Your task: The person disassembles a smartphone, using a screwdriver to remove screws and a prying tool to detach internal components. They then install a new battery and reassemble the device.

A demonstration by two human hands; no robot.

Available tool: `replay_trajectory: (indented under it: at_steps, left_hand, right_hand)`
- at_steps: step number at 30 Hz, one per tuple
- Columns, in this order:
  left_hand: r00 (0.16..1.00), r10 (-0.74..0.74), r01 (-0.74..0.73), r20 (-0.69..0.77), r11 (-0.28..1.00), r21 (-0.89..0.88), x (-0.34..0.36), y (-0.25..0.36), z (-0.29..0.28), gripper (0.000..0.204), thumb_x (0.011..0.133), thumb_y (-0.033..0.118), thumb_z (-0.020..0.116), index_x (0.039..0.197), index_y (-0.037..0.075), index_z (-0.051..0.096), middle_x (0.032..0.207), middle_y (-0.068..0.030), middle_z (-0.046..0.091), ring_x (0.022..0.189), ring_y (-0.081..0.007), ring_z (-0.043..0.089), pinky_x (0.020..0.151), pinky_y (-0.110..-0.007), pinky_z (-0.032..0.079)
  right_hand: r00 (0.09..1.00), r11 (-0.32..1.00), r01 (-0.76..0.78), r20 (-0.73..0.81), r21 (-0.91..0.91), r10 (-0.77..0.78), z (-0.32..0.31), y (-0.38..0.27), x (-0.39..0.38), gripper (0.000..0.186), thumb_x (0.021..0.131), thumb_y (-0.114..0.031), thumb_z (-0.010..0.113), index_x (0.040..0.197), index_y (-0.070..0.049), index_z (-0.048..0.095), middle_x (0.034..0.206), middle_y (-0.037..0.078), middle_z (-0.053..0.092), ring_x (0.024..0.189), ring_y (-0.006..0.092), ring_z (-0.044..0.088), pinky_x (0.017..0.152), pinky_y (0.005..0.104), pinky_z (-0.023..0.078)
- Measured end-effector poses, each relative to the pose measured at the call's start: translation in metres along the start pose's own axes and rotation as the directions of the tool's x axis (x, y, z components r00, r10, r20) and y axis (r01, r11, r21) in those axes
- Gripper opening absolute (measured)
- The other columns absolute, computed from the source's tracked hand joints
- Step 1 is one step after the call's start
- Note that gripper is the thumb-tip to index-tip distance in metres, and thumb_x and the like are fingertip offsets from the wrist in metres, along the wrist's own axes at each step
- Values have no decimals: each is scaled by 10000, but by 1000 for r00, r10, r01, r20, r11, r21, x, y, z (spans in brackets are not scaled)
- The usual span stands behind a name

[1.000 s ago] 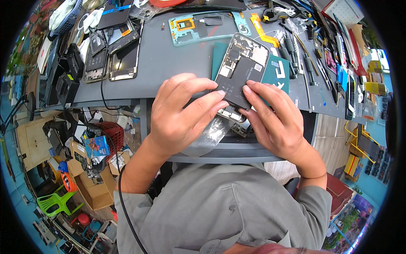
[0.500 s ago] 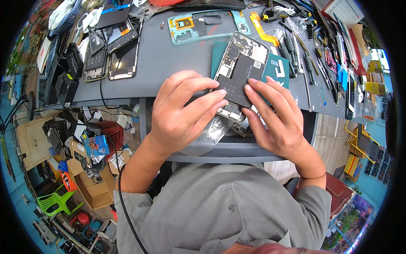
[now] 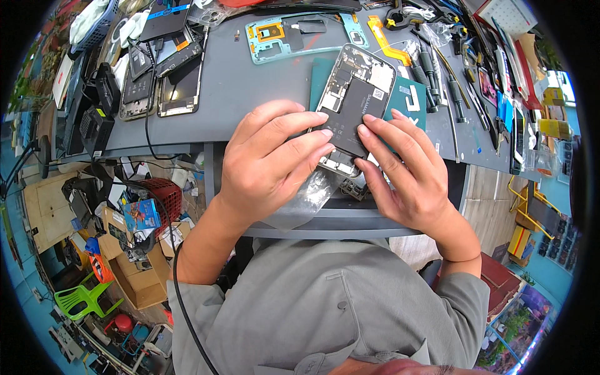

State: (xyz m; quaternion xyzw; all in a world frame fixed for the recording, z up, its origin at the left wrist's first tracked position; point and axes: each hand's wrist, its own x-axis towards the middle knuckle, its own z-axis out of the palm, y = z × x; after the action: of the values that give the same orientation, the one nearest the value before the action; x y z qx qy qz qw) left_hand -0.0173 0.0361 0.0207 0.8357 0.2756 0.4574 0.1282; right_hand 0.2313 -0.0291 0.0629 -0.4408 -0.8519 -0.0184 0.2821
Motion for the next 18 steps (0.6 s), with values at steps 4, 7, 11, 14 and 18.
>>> replay_trajectory:
  at_steps: [4,7,11,14,18]
  left_hand:
    - [1000,-4,4,-3,1000,-6,0,0,0,289,771,27,952,1046,44,862,1144,-79,832,1077,-305,741,909,-395,630]
    - [1000,-6,6,3,1000,-11,0,0,0,294,766,26,954,1045,48,862,1143,-76,827,1074,-305,736,906,-395,627]
    - [1000,-14,14,-7,1000,-22,-1,-1,2,300,759,28,955,1043,56,864,1141,-71,820,1076,-306,730,905,-397,624]
    - [1000,-12,12,0,1000,-23,-1,-1,1,303,757,28,956,1044,60,865,1142,-68,818,1079,-305,728,907,-398,621]
    - [1000,-18,18,2,999,-27,-1,-1,1,299,757,28,954,1041,61,867,1148,-67,818,1083,-306,726,914,-401,616]
  right_hand:
    - [1000,1000,-6,9,18,6,0,1,0,490,781,-30,915,1245,74,797,1296,201,749,1135,401,757,1076,528,633]
    - [1000,1000,-18,12,22,18,0,0,1,475,787,-34,913,1237,67,800,1297,196,750,1145,398,750,1082,524,630]
    - [999,999,-29,19,23,29,0,0,1,453,793,-38,909,1224,57,804,1298,184,753,1154,395,741,1085,510,627]
    - [999,999,-38,16,14,37,0,0,0,447,795,-36,910,1224,45,809,1303,177,754,1156,398,739,1076,503,626]
    - [998,998,-63,21,13,63,0,0,-1,438,801,-42,918,1222,24,816,1316,171,749,1152,406,736,1052,494,626]
